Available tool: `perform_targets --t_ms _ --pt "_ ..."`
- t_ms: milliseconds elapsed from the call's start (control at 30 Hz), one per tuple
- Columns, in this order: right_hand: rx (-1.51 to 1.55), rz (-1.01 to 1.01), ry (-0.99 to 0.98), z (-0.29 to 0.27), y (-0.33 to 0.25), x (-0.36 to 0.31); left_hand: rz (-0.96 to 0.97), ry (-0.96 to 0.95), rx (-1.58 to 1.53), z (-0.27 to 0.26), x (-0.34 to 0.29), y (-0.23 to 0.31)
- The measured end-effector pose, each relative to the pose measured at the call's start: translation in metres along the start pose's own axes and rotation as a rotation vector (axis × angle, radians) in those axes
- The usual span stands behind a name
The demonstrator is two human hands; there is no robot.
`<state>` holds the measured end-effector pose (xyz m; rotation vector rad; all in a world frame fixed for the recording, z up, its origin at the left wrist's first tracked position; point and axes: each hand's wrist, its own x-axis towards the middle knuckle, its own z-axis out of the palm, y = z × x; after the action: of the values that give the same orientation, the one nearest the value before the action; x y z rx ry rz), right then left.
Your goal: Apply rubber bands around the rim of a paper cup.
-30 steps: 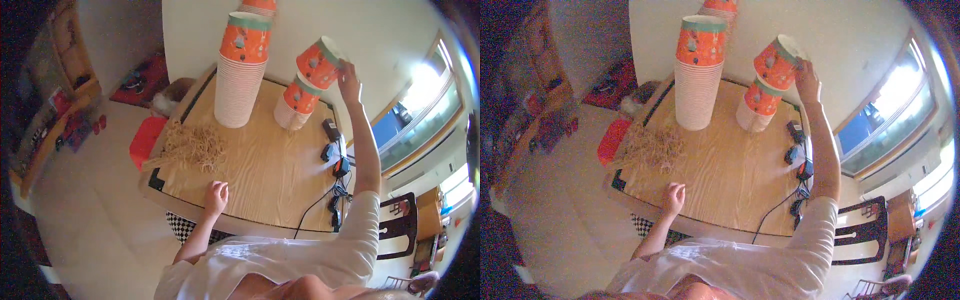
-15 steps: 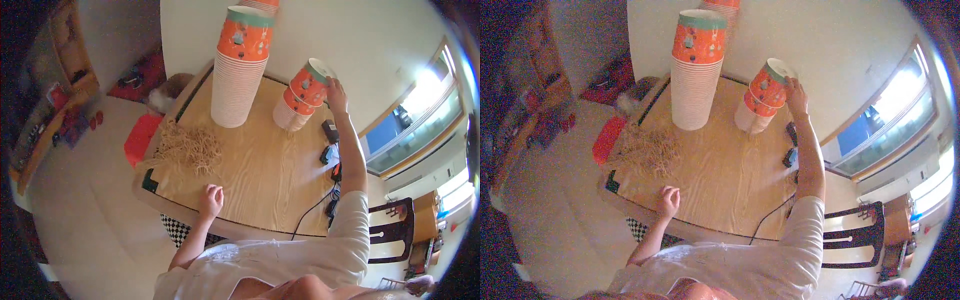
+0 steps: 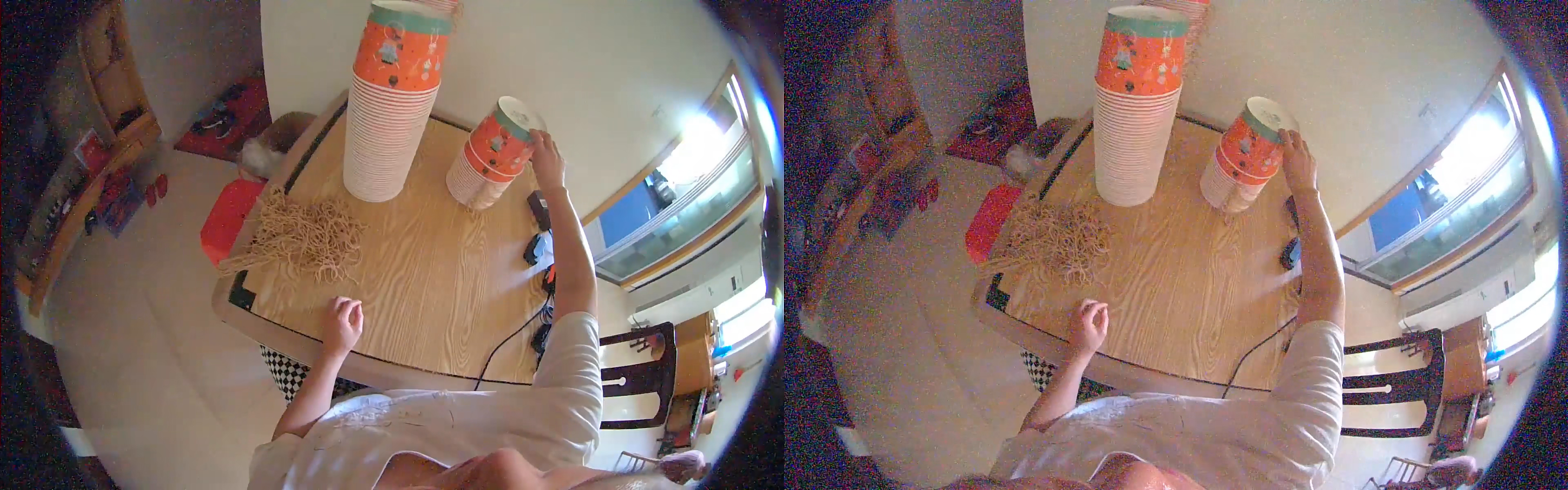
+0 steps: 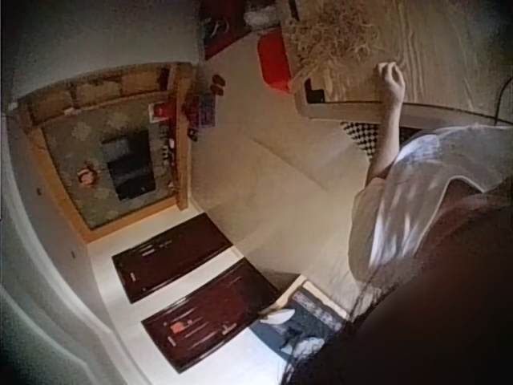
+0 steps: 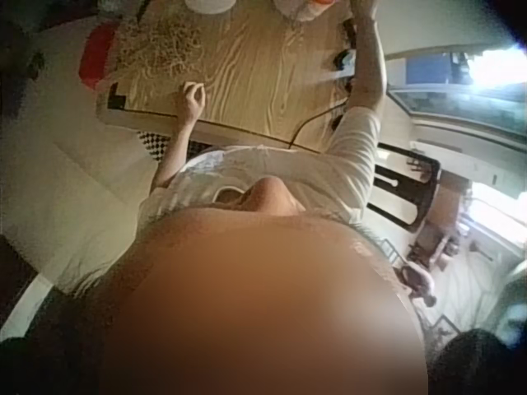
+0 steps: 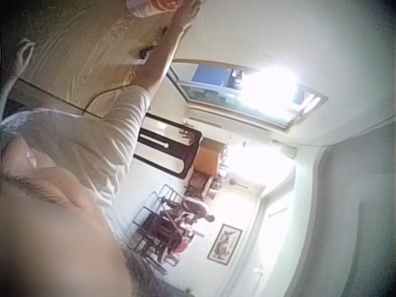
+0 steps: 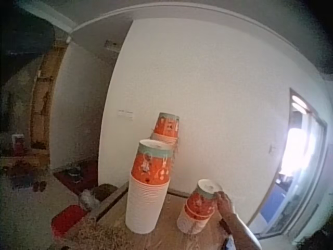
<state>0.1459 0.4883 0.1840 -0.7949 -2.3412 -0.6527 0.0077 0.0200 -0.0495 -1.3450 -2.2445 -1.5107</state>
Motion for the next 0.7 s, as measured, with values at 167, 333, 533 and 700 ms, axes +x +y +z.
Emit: perform_targets --t_ms 167,333,533,700 --pt "0.051 -0.018 -0.004 0.0 -0.003 -0.001 -0.001 -0.013 -0.007 -0.001 0.001 0.001" --pt "0.073 0.004 -0.037 -0.005 -0.008 -0.002 0.023 -0.008 0.019 -0.004 0.005 0.005" --pt "0.057 -0.01 -0.04 -0.002 -0.005 -0.002 0.019 -0.012 0.032 -0.003 0.006 0.005" --pt "0.043 -0.01 -0.102 -0.001 -0.005 -0.001 0.007 -0.014 0.028 -0.003 0.004 0.004"
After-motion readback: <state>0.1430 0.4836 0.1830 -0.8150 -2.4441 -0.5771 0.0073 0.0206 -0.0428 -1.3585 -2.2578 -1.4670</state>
